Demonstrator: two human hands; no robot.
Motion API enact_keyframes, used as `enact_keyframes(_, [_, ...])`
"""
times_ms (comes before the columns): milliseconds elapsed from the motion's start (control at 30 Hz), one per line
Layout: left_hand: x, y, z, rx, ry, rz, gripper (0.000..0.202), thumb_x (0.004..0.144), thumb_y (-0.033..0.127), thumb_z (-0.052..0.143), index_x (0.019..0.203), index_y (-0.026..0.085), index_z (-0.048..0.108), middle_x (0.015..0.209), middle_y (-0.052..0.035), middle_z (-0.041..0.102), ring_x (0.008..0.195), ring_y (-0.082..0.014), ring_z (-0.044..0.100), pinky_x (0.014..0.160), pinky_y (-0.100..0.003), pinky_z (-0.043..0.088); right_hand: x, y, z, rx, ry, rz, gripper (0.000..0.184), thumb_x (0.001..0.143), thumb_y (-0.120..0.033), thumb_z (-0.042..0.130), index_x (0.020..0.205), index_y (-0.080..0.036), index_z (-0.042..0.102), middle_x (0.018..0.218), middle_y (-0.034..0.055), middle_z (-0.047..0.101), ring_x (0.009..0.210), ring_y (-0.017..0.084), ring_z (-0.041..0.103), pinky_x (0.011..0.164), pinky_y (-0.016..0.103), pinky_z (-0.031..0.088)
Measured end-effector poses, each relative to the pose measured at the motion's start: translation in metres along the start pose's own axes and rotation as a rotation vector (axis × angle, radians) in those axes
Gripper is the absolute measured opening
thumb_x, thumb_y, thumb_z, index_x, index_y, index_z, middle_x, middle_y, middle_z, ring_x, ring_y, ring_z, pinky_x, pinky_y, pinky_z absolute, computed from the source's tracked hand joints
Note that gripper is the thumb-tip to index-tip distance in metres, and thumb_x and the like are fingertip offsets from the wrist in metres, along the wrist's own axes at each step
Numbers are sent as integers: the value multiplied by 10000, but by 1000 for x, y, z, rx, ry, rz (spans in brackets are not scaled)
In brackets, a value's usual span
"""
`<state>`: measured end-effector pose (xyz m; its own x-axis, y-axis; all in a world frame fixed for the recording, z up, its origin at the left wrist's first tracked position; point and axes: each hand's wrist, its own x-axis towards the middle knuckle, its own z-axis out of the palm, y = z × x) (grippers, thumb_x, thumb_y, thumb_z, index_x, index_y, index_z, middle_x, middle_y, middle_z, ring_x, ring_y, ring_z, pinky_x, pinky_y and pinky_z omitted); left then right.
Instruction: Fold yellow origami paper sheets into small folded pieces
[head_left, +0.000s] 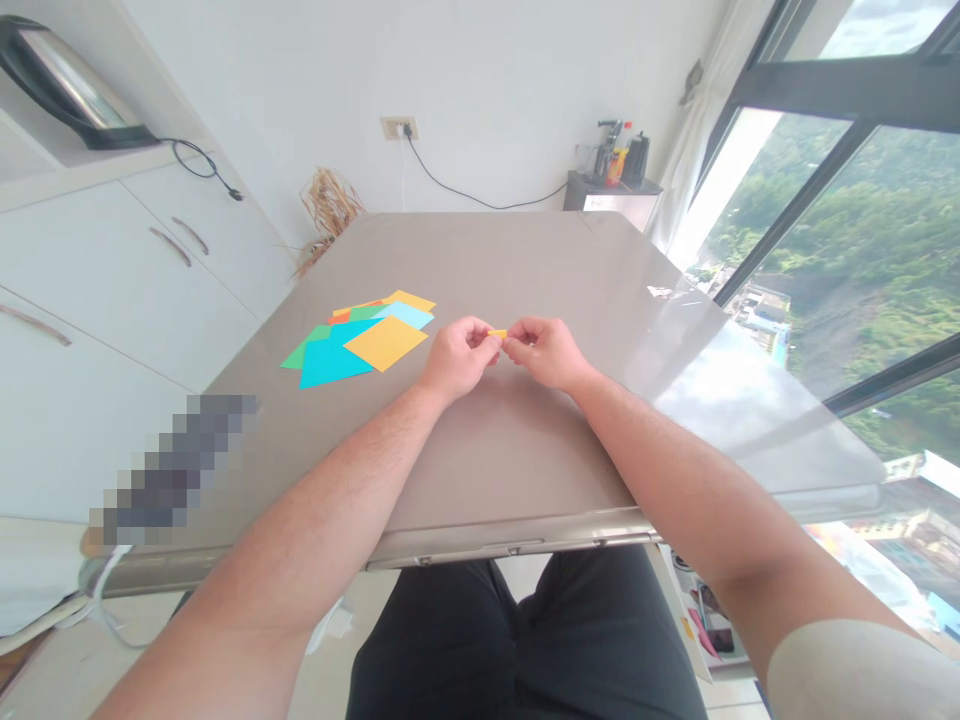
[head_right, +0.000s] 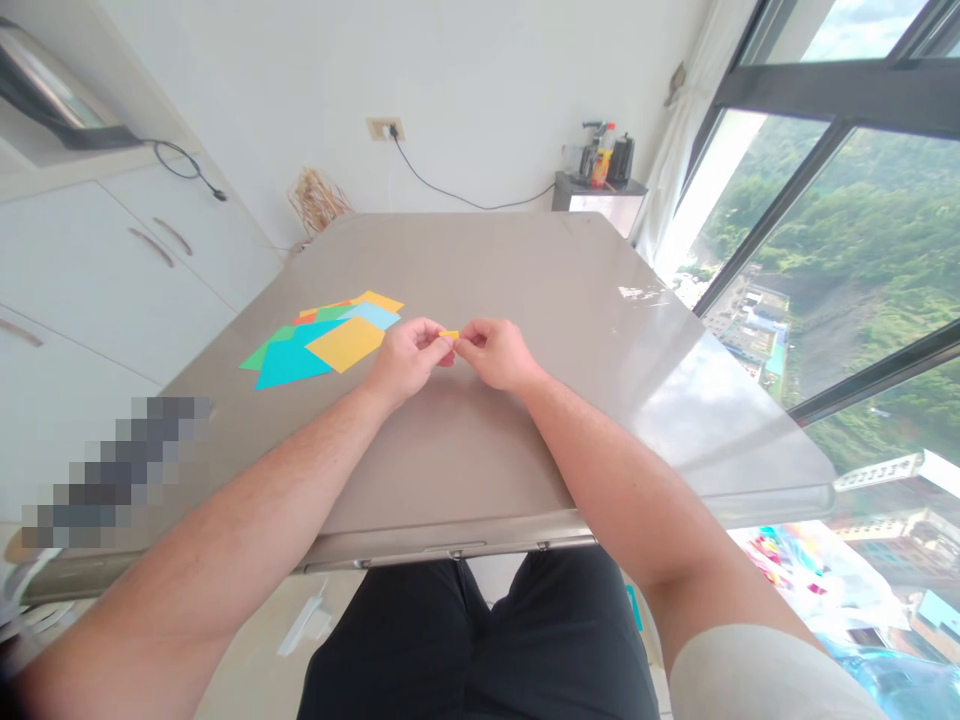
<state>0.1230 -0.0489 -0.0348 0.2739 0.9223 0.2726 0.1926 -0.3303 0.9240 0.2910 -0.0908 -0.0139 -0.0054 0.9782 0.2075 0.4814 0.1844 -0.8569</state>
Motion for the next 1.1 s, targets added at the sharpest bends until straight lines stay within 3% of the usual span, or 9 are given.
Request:
enact_keyframes(233, [-1, 3, -3, 68, 17, 66, 118, 807, 279, 685, 751, 208, 608, 671, 5, 667, 660, -166, 677, 653, -299, 523, 0, -1, 1, 21, -1, -22, 179, 808, -352, 661, 716, -199, 667, 669, -6, 618, 617, 127, 474, 585, 282, 387])
enact_keyframes(367, [-2, 6, -3, 48, 2, 25, 142, 820, 286, 696, 779, 211, 583, 703, -12, 708, 704, -196, 732, 656, -307, 552, -1, 0, 2, 39, 13, -14, 158, 798, -345, 665, 736, -203, 695, 731, 13, 675, 664, 143, 541, 609, 285, 426])
enact_keyframes(467, [-2, 6, -3, 28, -40, -16, 172, 821, 323, 721, 821, 211, 590, 733, -32, 737, 723, -217, 758, 648, -314, 573, 0, 3, 5, 28, 125, -108, 105, 787, -301, 674, 825, -212, 716, 855, 27, 732, 774, 163, 621, 706, 300, 488])
enact_keyframes(567, [-2, 6, -3, 62, -56, -11, 166, 815, 342, 728, 848, 208, 637, 713, -33, 733, 680, -201, 740, 636, -311, 573, 2, 7, 8, -3, 157, -190, 91, 806, -250, 636, 823, -222, 721, 886, 23, 744, 817, 168, 647, 762, 313, 505])
enact_keyframes(767, [-1, 5, -4, -5, -64, 13, 181, 702, 217, 758, 865, 200, 680, 790, -29, 743, 698, -173, 700, 664, -306, 561, 2, 9, 8, -35, 150, -117, 97, 828, -278, 632, 838, -230, 716, 847, 7, 739, 743, 162, 628, 701, 309, 485])
enact_keyframes(867, [0, 4, -5, 27, -37, 1, 169, 715, 272, 772, 854, 199, 708, 762, -26, 737, 682, -168, 683, 642, -293, 540, 1, 9, 8, -65, 148, -151, 91, 844, -281, 625, 856, -235, 703, 871, 8, 737, 753, 161, 625, 709, 308, 481])
enact_keyframes(967, [0, 2, -7, 143, -9, -14, 164, 740, 353, 774, 783, 207, 713, 670, -6, 702, 587, -154, 637, 568, -276, 490, 1, 9, 8, -121, 142, -186, 84, 836, -260, 613, 762, -227, 636, 825, 8, 711, 740, 159, 611, 698, 303, 469])
enact_keyframes(1100, [0, 3, -9, 232, -9, -26, 151, 747, 361, 762, 744, 218, 714, 627, 8, 682, 548, -153, 620, 530, -274, 447, 1, 9, 7, -164, 98, -162, 61, 793, -245, 615, 746, -228, 579, 756, -2, 672, 692, 154, 584, 636, 289, 436])
